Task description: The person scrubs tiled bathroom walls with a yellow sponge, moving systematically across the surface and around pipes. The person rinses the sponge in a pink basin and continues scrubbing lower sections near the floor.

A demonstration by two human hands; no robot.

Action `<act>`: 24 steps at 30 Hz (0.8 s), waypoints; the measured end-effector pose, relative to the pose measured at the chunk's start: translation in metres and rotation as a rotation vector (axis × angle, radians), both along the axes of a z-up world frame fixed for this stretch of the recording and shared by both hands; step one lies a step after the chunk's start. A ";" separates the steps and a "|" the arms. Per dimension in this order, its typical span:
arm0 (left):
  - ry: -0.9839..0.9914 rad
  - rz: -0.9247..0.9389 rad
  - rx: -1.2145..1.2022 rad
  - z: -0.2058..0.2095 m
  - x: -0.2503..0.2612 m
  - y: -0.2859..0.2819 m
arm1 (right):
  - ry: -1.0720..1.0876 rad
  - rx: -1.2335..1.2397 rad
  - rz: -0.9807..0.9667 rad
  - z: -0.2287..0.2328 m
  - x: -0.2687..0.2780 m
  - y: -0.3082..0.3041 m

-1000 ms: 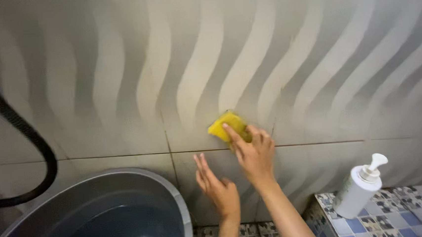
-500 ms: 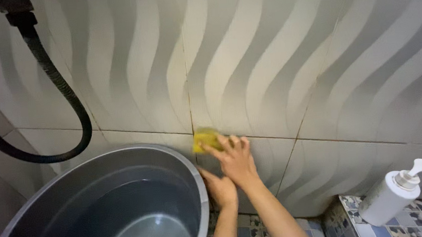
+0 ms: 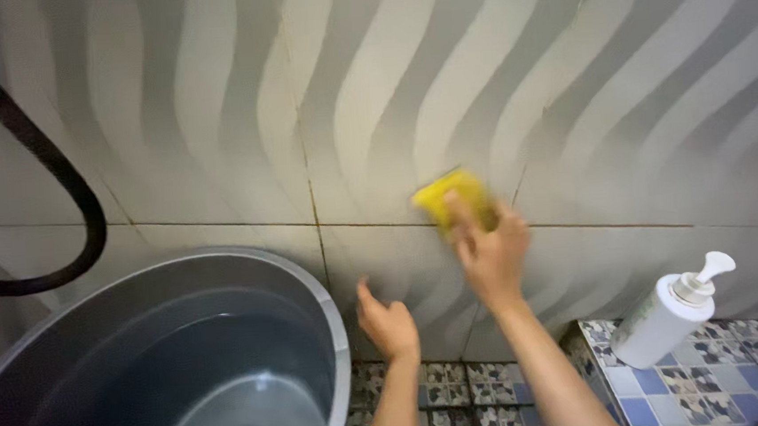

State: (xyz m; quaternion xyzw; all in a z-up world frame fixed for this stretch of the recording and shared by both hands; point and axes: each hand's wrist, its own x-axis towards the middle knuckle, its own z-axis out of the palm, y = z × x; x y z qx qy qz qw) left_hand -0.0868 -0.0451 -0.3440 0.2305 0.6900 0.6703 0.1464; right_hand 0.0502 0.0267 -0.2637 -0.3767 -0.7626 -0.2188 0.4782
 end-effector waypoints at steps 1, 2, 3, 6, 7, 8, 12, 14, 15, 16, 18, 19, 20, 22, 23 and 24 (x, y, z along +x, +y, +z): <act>-0.008 0.037 -0.008 0.000 0.000 0.001 | 0.039 0.017 -0.009 0.005 0.004 0.000; -0.013 0.073 -0.015 -0.001 0.001 0.004 | 0.080 0.035 -0.018 0.007 0.008 0.000; -0.019 0.109 -0.021 -0.004 0.003 0.005 | 0.120 0.054 -0.027 0.007 0.013 0.000; -0.037 0.084 -0.177 -0.022 0.002 0.012 | -0.127 0.011 0.019 -0.018 0.020 -0.007; -0.004 0.075 -0.155 -0.030 0.002 0.015 | -0.212 0.005 -0.009 -0.031 0.021 -0.012; 0.028 0.065 -0.132 -0.037 0.003 0.018 | -0.297 0.001 -0.037 -0.043 0.023 -0.016; 0.052 -0.036 -0.111 -0.052 0.015 0.034 | -0.559 0.013 -0.102 -0.071 0.038 -0.016; 0.020 -0.086 -0.054 -0.051 0.021 0.040 | -0.547 0.019 -0.053 -0.075 0.044 -0.012; 0.005 -0.110 -0.026 -0.050 0.024 0.041 | -0.507 0.012 -0.072 -0.074 0.048 -0.009; -0.013 -0.129 -0.022 -0.048 0.026 0.042 | -0.468 0.005 -0.091 -0.071 0.053 -0.004; -0.052 -0.167 -0.016 -0.043 0.032 0.042 | -0.306 -0.176 -0.103 -0.064 0.066 0.003; -0.057 -0.193 -0.015 -0.041 0.035 0.042 | -0.183 -0.350 -0.096 -0.060 0.076 0.008; -0.060 -0.218 -0.013 -0.039 0.036 0.041 | -0.059 -0.522 -0.086 -0.058 0.085 0.011; -0.062 -0.257 0.005 -0.038 0.039 0.040 | 0.142 -0.078 -0.147 -0.057 0.099 0.015; -0.060 -0.272 0.021 -0.037 0.039 0.040 | 0.235 -0.102 -0.176 -0.057 0.105 0.017; -0.058 -0.288 0.038 -0.037 0.040 0.041 | 0.328 -0.123 -0.207 -0.057 0.111 0.020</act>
